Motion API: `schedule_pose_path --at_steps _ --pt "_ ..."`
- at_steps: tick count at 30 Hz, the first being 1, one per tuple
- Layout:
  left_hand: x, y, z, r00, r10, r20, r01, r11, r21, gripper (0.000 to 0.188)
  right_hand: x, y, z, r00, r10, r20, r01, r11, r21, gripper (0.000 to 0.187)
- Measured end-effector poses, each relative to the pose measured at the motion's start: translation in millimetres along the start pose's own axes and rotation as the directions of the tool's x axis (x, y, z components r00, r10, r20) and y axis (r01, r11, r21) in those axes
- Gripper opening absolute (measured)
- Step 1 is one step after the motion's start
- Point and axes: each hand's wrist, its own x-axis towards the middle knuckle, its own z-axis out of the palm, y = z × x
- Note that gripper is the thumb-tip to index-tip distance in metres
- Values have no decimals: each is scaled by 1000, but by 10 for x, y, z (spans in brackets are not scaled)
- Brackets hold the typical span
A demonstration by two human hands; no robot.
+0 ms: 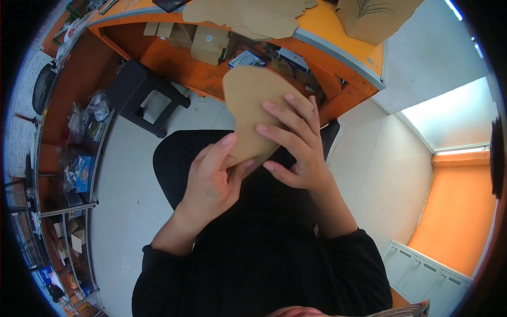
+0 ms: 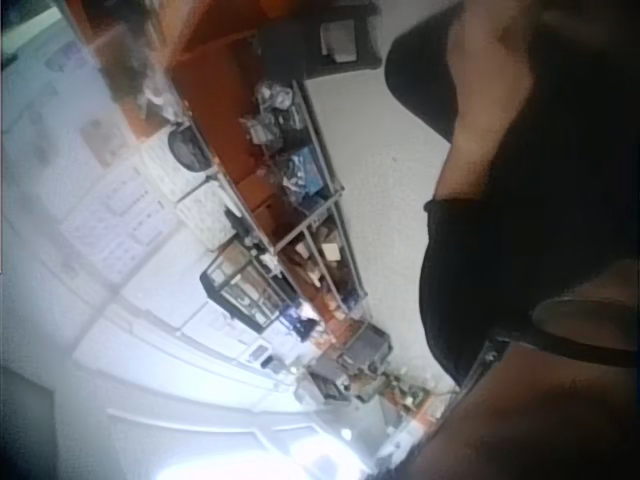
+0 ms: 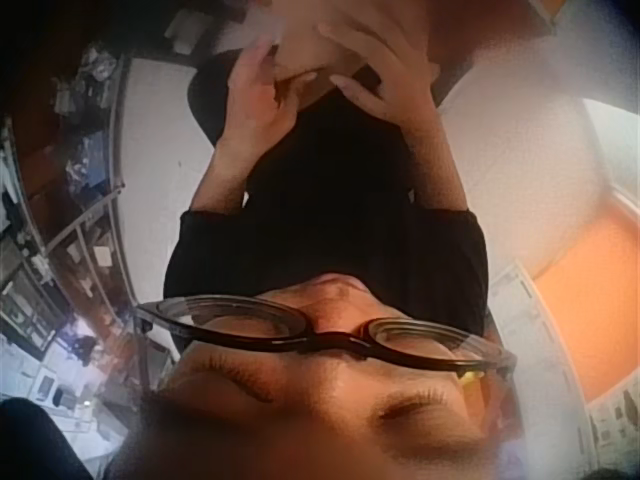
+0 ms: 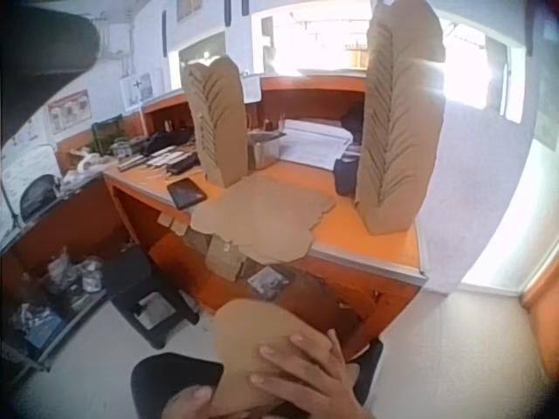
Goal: The person sits at a desk and folds flat cardboard pieces into small boxes by hand. They repeatedly pick up a piece, fold the sides, and tuck the flaps to form a box, then place it on the desk. The person also handles a stack of larger, pre-cut cardboard pieces.
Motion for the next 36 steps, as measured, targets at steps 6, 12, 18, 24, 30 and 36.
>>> schedule_pose_path --at_steps 6,12,18,24,30,36 --pt "67 89 10 997 -70 -24 67 992 -107 60 37 -26 116 1000 11 20 -14 990 142 46" --pt "187 172 -156 955 -295 -18 295 955 22 63 22 -46 129 996 77 38 -83 980 182 42" --pt "176 99 -148 977 -175 -124 185 980 73 57 32 -114 191 985 169 41 -173 921 348 36" --pt "233 105 -137 891 -378 -253 371 926 -75 53 26 -147 214 976 211 62 -220 936 276 28" --pt "237 -57 -291 985 -160 -58 169 960 225 26 31 -168 191 979 190 67 -201 948 245 23" --pt "231 -56 -291 967 -238 87 233 970 61 17 22 -112 145 953 276 124 -302 891 337 20"
